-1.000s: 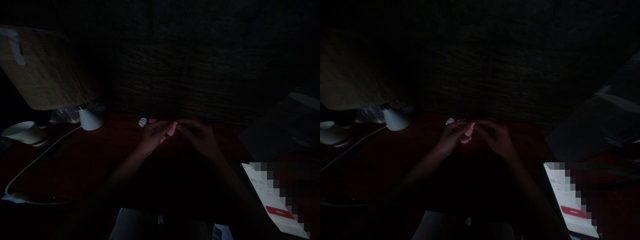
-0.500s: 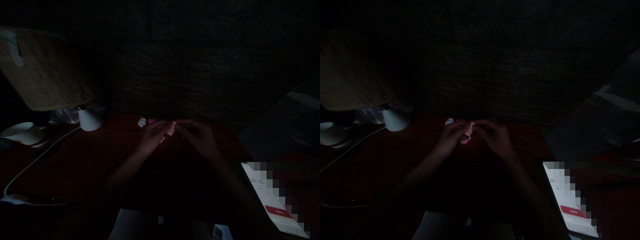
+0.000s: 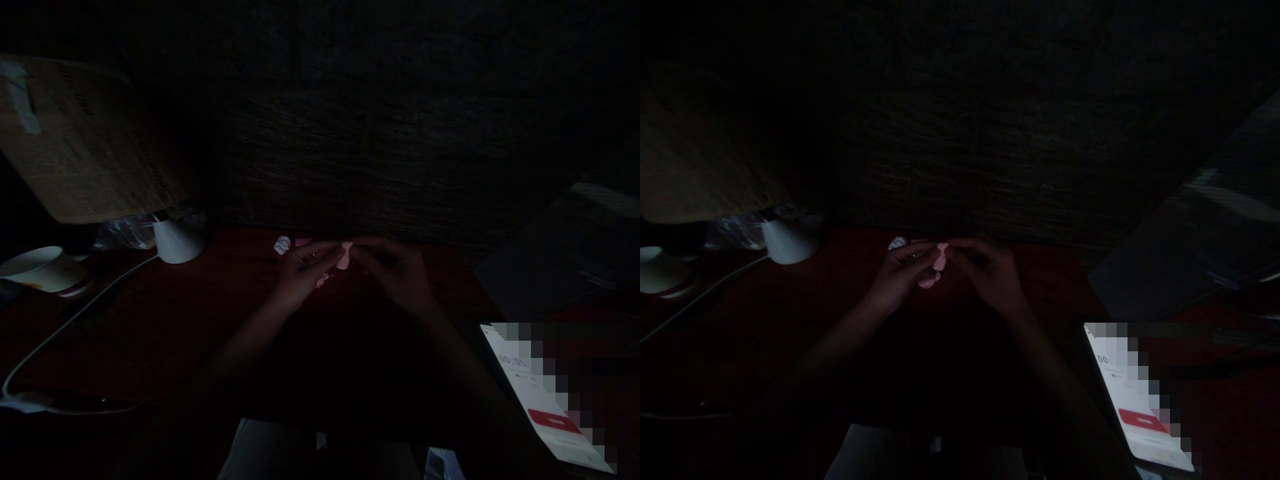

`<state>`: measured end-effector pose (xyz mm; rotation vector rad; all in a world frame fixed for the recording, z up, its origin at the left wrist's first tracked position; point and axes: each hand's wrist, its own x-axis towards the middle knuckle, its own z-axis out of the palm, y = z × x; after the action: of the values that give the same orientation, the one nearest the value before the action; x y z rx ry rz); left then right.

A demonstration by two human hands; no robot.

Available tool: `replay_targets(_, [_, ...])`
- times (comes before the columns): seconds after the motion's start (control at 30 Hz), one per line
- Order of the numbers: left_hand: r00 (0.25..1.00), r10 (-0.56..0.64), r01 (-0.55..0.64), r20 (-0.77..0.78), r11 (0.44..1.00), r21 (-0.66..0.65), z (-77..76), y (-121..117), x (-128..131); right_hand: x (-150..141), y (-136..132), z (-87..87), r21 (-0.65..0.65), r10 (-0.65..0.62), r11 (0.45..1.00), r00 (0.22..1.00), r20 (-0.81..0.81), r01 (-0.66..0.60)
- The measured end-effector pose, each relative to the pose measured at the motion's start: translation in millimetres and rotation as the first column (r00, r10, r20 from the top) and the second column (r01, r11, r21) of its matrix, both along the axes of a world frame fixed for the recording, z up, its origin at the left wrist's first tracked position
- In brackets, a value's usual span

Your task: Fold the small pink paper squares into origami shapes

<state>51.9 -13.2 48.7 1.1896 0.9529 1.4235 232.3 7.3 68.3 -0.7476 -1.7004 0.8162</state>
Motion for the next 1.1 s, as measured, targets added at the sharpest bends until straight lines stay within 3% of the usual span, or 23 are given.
replay_targets(0.47, [1.000,0.004,-0.003,0.018,1.000,-0.017,-2.8,1.4,0.6,-1.7,-2.4,2.0,0.006,-0.055,0.998,0.998,-0.007,0.055])
replay_targets(0.73, [0.999,-0.011,0.012,0.040,0.999,-0.034,0.4,0.5,-0.5,-0.9,-2.3,1.3,0.007,0.010,1.000,1.000,0.003,-0.010])
replay_targets(1.1, [1.000,0.000,0.000,0.014,1.000,-0.018,0.5,0.4,1.2,-2.5,-6.7,3.5,-0.001,-0.006,1.000,0.999,-0.047,0.005])
